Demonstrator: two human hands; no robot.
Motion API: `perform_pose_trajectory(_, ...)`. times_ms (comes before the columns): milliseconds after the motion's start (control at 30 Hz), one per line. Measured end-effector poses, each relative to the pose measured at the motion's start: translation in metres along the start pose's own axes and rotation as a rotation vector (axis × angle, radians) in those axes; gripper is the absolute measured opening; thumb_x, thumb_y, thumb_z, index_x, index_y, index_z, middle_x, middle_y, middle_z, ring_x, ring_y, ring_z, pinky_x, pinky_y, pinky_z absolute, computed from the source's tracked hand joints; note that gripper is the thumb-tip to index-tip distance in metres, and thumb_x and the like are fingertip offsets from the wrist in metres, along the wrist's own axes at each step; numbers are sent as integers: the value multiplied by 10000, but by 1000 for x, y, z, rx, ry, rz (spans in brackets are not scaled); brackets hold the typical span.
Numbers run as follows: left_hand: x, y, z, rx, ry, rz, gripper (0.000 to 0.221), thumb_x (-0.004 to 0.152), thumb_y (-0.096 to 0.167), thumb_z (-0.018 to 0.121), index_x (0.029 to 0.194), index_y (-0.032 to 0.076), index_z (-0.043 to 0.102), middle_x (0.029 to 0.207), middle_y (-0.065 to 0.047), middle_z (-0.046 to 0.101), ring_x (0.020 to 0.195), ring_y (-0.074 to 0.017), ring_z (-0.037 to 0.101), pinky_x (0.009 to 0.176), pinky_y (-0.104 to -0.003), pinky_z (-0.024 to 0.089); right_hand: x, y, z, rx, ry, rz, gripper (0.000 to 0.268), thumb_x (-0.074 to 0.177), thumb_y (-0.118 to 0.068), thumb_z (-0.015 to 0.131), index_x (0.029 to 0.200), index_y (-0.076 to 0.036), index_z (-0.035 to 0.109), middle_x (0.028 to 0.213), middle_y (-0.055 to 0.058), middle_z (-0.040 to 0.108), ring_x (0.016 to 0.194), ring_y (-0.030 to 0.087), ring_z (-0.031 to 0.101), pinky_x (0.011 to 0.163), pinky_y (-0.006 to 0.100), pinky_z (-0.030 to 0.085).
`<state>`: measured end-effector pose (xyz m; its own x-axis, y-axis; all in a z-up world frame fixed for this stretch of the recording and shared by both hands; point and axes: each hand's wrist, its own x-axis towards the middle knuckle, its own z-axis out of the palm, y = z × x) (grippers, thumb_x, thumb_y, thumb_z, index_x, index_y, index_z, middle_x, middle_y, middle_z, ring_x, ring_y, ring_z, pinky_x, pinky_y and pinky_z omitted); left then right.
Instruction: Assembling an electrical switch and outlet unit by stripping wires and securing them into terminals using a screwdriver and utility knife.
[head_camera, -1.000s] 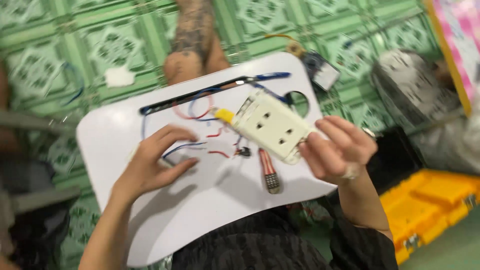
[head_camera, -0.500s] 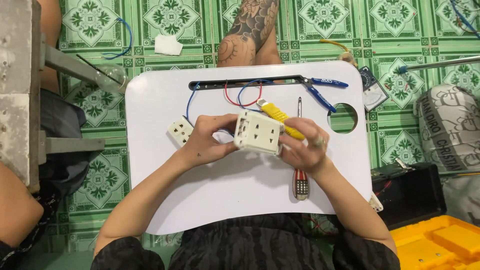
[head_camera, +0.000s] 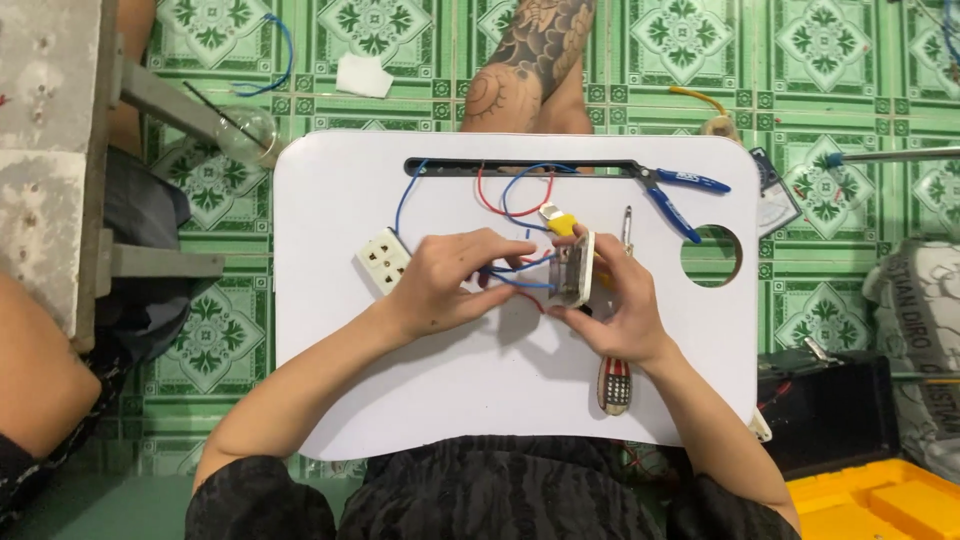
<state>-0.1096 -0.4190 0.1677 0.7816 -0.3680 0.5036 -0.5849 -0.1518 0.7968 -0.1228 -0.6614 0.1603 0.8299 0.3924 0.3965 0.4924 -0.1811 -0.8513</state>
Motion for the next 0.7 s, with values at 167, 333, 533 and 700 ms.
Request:
perform_pose_trajectory(167, 8, -2, -4, 385, 166, 323, 196, 857, 2, 782, 1024, 105, 780, 893, -17, 766, 640, -171, 670, 551, -257, 560, 3, 18, -8, -47, 93, -72, 794, 753, 23, 829, 1443, 70, 438, 1295, 264, 625, 1231, 432, 634, 975, 551, 551)
perform_pose_trajectory(333, 13, -7, -7, 431, 205, 362, 180, 838, 32, 829, 986, 129, 797, 909, -1, 760, 728, -162, 665, 605, -253, 572, 8, 14, -13, -87, 127, -139, 730, 760, 16, 809, 1406, 39, 471, 1365, 265, 575, 1295, 455, 579, 1027, 579, 520)
perform_pose_trajectory(533, 10, 0, -2, -63, 197, 64, 290, 799, 12, 862, 1054, 43, 726, 816, -64, 748, 702, -198, 725, 647, -299, 618, 12, 9, -11, -114, 143, -181, 694, 773, 23, 824, 1381, -1, 490, 1357, 246, 571, 1314, 469, 563, 1055, 585, 510)
perform_pose_trajectory(700, 1, 11, 5, -492, 195, -223, 323, 782, -71, 838, 1045, -16, 659, 851, -121, 766, 857, -234, 773, 766, -350, 635, 12, 1, 1, -125, 194, -230, 647, 814, -78, 864, 1339, 5, 495, 1347, 230, 588, 1330, 462, 564, 1106, 572, 488)
